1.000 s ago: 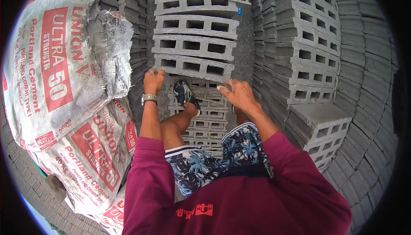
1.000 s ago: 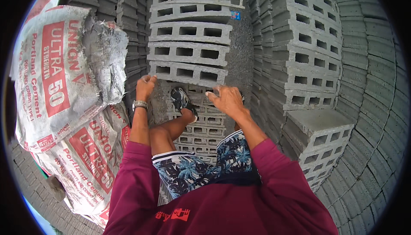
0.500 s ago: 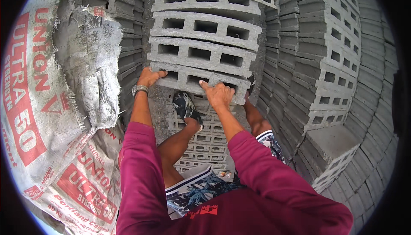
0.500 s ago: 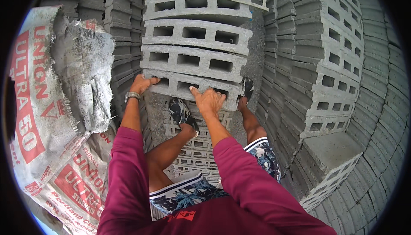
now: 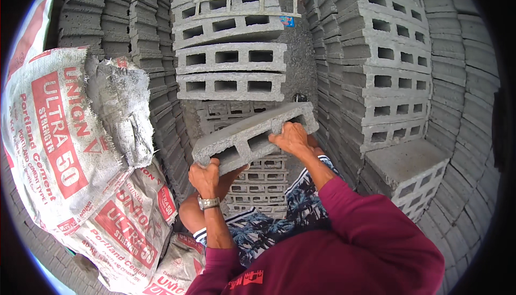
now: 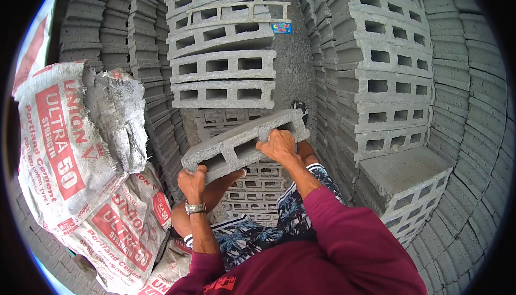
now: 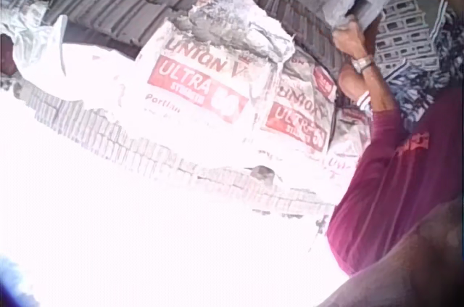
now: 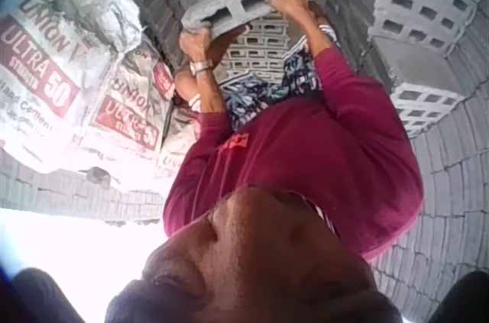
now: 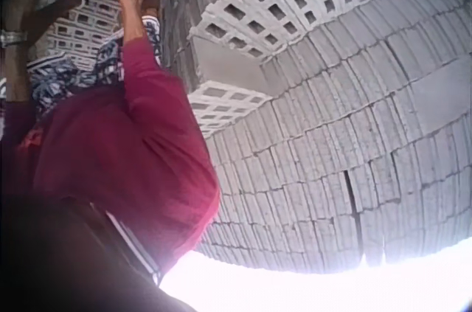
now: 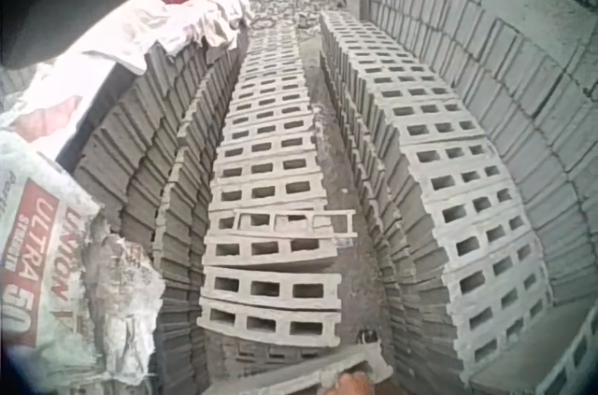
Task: The person stacks hollow concrete blocks onto existing piles, lifting them from the ground and placing them carefully onto the stacks.
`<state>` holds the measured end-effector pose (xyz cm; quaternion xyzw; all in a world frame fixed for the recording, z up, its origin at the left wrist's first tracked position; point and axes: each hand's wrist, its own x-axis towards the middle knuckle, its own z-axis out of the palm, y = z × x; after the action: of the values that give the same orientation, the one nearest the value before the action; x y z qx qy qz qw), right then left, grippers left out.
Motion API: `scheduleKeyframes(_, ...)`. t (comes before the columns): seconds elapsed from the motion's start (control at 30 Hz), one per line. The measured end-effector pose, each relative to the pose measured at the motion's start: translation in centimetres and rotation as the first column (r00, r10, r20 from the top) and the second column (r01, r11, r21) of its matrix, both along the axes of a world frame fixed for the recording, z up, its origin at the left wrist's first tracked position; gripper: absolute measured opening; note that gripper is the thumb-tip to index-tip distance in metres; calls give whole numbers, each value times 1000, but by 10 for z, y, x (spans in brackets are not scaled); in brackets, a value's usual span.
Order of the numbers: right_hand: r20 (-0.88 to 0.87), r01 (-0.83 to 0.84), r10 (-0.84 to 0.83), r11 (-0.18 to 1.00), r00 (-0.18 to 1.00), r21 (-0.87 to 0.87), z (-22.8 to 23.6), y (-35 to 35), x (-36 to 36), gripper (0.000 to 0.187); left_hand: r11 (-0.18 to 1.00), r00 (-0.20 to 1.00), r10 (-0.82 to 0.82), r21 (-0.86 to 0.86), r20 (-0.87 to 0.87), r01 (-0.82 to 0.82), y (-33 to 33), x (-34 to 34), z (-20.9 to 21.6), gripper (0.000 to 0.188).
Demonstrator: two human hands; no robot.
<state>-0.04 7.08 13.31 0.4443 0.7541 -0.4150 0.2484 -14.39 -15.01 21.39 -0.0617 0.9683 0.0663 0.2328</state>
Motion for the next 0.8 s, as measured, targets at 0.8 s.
scheduleKeyframes(0.8, 28, 75, -100, 878, 995, 473, 285, 259, 287, 48, 762, 902, -385, 619, 196, 191, 247, 235, 132, 64)
